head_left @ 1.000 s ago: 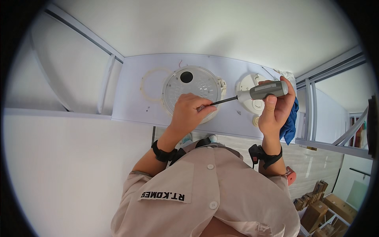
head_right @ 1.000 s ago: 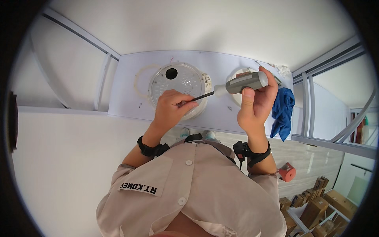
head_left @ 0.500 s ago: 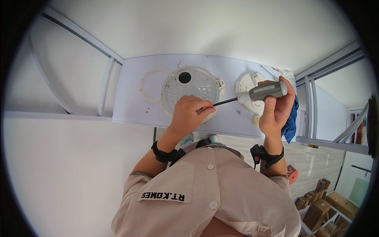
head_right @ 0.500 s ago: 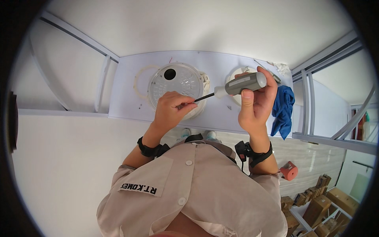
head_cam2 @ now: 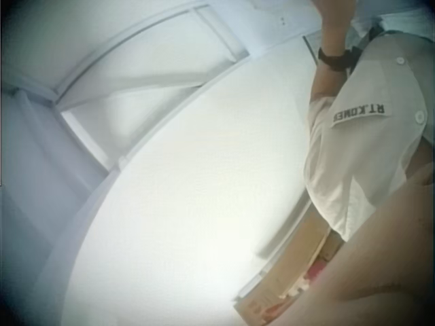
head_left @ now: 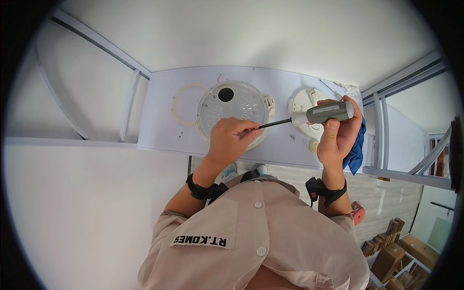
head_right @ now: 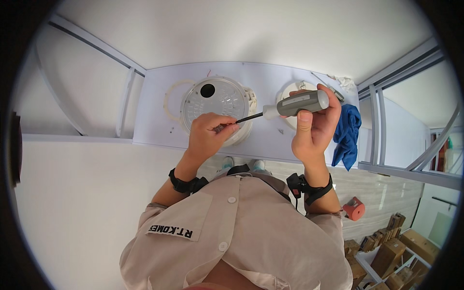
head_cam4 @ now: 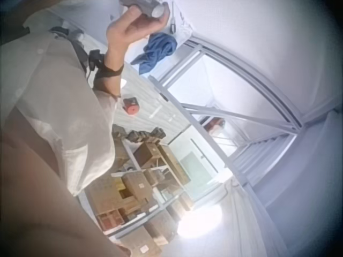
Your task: The person uses a screwdriver to tighten screws on a circular plastic cover, then wipes the interior of a white bucket with a blue cloth. The person places the cover back onto the bucket and continues to tighten screws to secure it.
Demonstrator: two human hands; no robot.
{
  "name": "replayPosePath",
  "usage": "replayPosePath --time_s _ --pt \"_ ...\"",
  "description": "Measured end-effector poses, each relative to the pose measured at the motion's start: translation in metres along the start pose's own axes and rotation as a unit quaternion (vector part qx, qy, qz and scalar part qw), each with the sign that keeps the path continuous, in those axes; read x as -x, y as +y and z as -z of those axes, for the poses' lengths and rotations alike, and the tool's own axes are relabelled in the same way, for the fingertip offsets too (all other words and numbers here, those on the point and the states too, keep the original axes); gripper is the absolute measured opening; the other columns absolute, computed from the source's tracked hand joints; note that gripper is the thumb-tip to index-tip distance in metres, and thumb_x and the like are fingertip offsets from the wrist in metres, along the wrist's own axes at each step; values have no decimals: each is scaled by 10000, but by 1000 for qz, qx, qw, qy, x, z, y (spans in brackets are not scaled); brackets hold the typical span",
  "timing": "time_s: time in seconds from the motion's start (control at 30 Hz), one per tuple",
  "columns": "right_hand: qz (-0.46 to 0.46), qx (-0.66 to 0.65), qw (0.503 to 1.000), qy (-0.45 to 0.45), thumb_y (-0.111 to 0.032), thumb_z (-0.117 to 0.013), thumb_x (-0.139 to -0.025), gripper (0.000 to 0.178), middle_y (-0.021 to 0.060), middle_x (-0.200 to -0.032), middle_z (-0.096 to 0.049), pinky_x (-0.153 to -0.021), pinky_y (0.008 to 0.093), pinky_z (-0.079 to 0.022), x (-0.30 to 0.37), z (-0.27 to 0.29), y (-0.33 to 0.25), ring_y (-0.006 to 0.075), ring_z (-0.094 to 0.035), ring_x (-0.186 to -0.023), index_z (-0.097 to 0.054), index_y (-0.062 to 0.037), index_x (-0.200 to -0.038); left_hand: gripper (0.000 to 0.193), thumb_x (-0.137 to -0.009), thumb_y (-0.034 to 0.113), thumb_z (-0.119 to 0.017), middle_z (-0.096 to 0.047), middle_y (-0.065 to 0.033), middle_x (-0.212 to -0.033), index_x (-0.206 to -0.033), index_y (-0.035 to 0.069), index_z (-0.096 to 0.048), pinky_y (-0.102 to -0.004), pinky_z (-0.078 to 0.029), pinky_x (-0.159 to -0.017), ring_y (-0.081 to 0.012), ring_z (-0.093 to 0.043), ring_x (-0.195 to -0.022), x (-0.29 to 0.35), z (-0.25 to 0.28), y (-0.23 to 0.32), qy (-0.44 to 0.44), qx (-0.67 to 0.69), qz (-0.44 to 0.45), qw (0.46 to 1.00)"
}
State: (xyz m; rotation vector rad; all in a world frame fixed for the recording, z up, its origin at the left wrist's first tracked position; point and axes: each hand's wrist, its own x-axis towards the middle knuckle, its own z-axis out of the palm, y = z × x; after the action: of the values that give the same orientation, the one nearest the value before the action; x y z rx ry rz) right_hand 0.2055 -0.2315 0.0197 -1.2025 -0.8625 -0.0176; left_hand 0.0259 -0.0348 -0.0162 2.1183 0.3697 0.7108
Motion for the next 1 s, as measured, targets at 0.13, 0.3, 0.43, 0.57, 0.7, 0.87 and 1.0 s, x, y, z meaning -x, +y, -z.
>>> replayPosePath --time_s 0.13,0.3,0.43,0.57,0.7,0.87,1.0 --pt "8 2 1000 11 -307 -685 -1128 642 248 -1297 -696 -965 423 -612 1 -1 -4 310 -728 -1170 -361 3 -1588 121 -855 134 -912 -799 -53 -803 -952 83 -862 -355 -532 -693 -211 -704 -703 -1 -2 0 19 2 -1 1000" --pt "25 -14 999 31 -326 -696 -1120 648 246 -1273 -713 -986 426 -596 1 -2 3 310 -737 -1154 -369 -1 -1575 148 -842 120 -920 -810 -58 -842 -971 78 -861 -351 -540 -682 -203 -700 -710 -2 -4 -5 19 20 3 1000" --pt "43 -3 998 39 -335 -702 -1117 653 246 -1267 -717 -1010 426 -578 2 -2 3 307 -734 -1155 -369 -2 -1569 188 -887 57 -913 -825 -84 -944 -1064 40 -851 -286 -594 -717 -154 -745 -792 -2 1 -3 -12 20 47 999" --pt "39 -15 997 57 -351 -710 -1112 660 244 -1254 -724 -1005 416 -575 -1 0 2 304 -734 -1154 -373 -2 -1559 184 -916 63 -904 -839 -89 -983 -1087 30 -845 -278 -600 -752 -135 -769 -843 -1 2 -2 -2 51 64 997" --pt "39 -12 997 59 -364 -717 -1106 666 246 -1239 -729 -1003 414 -573 1 0 5 309 -736 -1151 -379 1 -1550 162 -912 95 -900 -847 -92 -960 -1054 39 -847 -288 -593 -727 -160 -793 -835 -2 0 0 12 83 88 993" --pt "42 -23 997 61 -369 -716 -1107 665 250 -1237 -729 -1011 421 -568 0 -3 6 312 -735 -1149 -381 -4 -1551 167 -918 84 -896 -855 -95 -981 -1063 25 -838 -277 -602 -757 -148 -801 -867 -1 1 1 16 105 114 988" --pt "37 -31 997 59 -364 -714 -1109 658 250 -1239 -727 -1023 432 -564 0 -2 7 315 -732 -1153 -382 -7 -1551 176 -938 34 -882 -853 -77 -1016 -1103 9 -823 -256 -588 -792 -104 -770 -897 1 3 2 12 104 120 987"
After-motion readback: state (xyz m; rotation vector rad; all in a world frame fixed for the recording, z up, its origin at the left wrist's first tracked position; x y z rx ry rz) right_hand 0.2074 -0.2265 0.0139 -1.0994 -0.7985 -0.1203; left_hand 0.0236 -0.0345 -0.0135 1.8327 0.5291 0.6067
